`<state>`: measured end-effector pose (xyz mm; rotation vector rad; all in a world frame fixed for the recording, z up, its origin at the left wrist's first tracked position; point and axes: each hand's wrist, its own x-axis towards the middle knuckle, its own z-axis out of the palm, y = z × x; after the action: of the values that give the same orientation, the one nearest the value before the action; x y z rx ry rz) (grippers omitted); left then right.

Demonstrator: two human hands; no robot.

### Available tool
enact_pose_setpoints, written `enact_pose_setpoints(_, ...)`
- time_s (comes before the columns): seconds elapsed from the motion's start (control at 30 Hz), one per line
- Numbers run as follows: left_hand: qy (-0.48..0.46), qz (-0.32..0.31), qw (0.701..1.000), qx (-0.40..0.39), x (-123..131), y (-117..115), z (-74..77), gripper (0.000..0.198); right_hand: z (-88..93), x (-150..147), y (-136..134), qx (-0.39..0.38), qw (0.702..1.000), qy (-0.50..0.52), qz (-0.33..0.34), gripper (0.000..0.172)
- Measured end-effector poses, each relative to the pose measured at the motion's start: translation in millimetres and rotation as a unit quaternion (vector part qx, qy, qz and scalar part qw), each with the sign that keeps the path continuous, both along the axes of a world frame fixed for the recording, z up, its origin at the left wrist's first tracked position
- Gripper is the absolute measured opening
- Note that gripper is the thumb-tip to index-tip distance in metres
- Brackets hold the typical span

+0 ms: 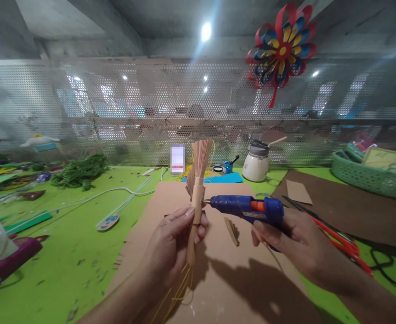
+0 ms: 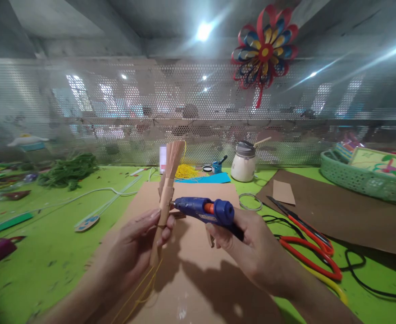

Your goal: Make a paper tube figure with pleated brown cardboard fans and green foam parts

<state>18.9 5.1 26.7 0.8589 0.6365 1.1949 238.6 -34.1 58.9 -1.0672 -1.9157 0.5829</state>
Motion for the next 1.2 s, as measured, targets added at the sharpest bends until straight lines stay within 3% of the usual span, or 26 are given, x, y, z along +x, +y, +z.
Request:
enact_pose_setpoints(0.37, 0.023, 0.009, 1.000, 0.010, 2, -2, 0.4, 0.023, -6.9, -1, -3, 0.002, 1.000, -0.014, -0.028, 0.029)
enact_pose_setpoints(0.87, 0.028, 0.026, 0.999, 0.015, 0, 1, -2.5, 0.017, 1.6, -6, -8, 0.003, 0.999, -0.040, -0.010, 0.026)
enact_pose_setpoints(1.0, 0.010, 0.025, 1.000, -0.015, 2, -1, 1.5, 0.015, 0.9, -7, -8, 0.006, 1.000, -0.012, -0.010, 0.027)
enact_pose_setpoints(1.2, -0.028, -0.027, 0.998, -0.048, 3, -8, 14.6, 0.024, -4.0, -1, -4, -0.033, 0.998, 0.054, 0.009, 0.032)
